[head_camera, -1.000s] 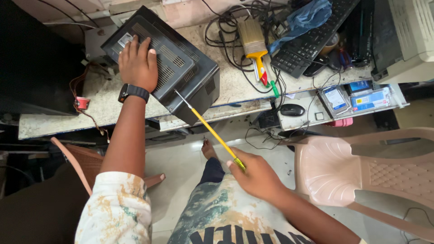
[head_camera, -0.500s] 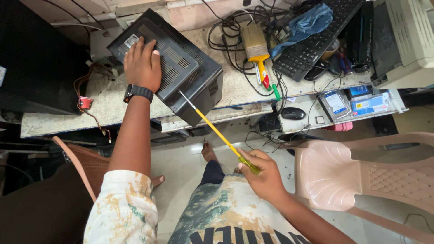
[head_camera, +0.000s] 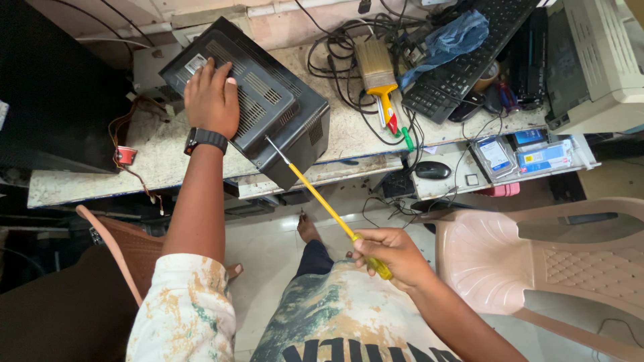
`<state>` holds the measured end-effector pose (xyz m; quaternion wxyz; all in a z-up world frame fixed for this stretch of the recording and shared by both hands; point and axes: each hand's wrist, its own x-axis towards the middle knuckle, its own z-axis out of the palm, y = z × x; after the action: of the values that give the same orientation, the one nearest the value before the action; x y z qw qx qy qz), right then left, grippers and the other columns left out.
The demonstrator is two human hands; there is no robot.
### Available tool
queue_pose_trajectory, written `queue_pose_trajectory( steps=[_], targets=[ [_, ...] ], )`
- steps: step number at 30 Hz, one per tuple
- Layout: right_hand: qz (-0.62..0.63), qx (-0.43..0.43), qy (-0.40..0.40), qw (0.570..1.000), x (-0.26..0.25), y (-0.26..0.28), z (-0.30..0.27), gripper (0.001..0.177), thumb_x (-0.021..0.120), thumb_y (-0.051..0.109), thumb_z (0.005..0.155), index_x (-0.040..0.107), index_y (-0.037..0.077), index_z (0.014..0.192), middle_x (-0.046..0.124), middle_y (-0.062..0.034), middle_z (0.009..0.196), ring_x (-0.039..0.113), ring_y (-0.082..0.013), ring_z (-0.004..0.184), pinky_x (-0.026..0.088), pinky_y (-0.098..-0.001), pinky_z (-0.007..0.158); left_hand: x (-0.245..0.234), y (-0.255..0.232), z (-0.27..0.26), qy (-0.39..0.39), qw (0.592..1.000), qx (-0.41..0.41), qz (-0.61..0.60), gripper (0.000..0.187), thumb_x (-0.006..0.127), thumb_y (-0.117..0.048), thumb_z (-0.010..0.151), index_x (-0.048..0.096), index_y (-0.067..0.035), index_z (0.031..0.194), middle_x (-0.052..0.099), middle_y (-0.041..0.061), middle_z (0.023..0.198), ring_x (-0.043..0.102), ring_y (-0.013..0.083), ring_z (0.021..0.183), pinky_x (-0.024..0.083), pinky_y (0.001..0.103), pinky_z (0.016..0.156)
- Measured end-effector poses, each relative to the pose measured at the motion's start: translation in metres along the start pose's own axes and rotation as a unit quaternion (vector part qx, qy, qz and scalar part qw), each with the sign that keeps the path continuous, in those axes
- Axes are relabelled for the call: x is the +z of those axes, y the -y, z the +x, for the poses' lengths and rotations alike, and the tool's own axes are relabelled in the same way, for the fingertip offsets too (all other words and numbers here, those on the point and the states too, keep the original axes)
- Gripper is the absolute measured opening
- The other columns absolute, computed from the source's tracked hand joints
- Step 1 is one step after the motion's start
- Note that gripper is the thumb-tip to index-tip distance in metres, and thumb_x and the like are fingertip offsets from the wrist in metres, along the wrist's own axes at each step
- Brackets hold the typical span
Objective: The person cleans a desktop computer tower using a brush and a screwdriver. They brush dust off the exterior surfaces and use the screwdriver to clean crevices and vents on the back and sides of the unit.
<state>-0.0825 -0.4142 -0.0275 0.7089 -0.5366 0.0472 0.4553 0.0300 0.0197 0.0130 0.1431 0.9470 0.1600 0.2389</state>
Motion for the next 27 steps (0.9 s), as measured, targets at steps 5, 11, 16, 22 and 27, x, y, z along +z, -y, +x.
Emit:
queue_pose_trajectory(
  steps=[5, 11, 16, 22, 27],
  targets=[
    [-0.240, -0.225, -0.093, 0.940, 0.016, -0.006, -0.002, 0.035, 0.080, 0.010, 0.083, 0.074, -0.004, 0.114, 0.078, -0.0096, 0.087, 0.068, -0.0076, 0.070, 0.052, -0.0206, 0.059, 0.002, 0.003, 0.000, -0.009, 1.000, 0.014, -0.005, 0.040, 0.047, -0.031, 0.107, 0.063, -0.016, 0.141, 0.049, 0.015, 0.154, 0.039, 0.0363, 0.145, 0.023, 0.052, 0.120],
    [-0.150, -0.040, -0.012, 0.988, 0.004, -0.004, 0.012, 0.027, 0.063, 0.018, 0.095, 0.076, -0.005, 0.101, 0.069, -0.0054, 0.074, 0.055, -0.0083, 0.059, 0.042, -0.0227, 0.051, 0.002, 0.005, -0.002, -0.020, 1.000, 0.020, -0.007, 0.039, 0.048, -0.029, 0.107, 0.064, -0.016, 0.140, 0.051, 0.015, 0.154, 0.040, 0.0362, 0.144, 0.023, 0.052, 0.120],
    [-0.040, 0.033, 0.021, 0.998, 0.005, 0.004, 0.011, 0.020, 0.066, 0.018, 0.091, 0.059, 0.001, 0.100, 0.066, -0.0047, 0.083, 0.070, -0.0111, 0.069, 0.053, -0.0294, 0.053, 0.003, 0.004, 0.000, -0.022, 1.000, 0.019, -0.007, 0.038, 0.050, -0.028, 0.105, 0.065, -0.016, 0.138, 0.051, 0.015, 0.153, 0.041, 0.0359, 0.143, 0.024, 0.051, 0.120],
    [-0.419, -0.201, -0.128, 0.876, 0.015, -0.001, 0.013, 0.034, 0.082, 0.018, 0.085, 0.059, 0.000, 0.101, 0.067, -0.0064, 0.083, 0.063, -0.0082, 0.064, 0.048, -0.0229, 0.054, 0.005, 0.007, -0.002, -0.025, 0.999, 0.027, -0.010, 0.038, 0.050, -0.028, 0.106, 0.065, -0.015, 0.138, 0.051, 0.016, 0.153, 0.041, 0.0374, 0.143, 0.025, 0.052, 0.120],
    [-0.227, -0.049, -0.028, 0.972, 0.000, -0.005, 0.016, 0.021, 0.070, 0.017, 0.093, 0.069, 0.001, 0.106, 0.063, -0.0104, 0.077, 0.056, -0.0112, 0.059, 0.043, -0.0274, 0.053, 0.006, 0.009, -0.001, -0.021, 0.999, 0.022, -0.013, 0.038, 0.050, -0.028, 0.105, 0.065, -0.015, 0.138, 0.051, 0.016, 0.153, 0.040, 0.0370, 0.143, 0.024, 0.051, 0.120]
  ],
)
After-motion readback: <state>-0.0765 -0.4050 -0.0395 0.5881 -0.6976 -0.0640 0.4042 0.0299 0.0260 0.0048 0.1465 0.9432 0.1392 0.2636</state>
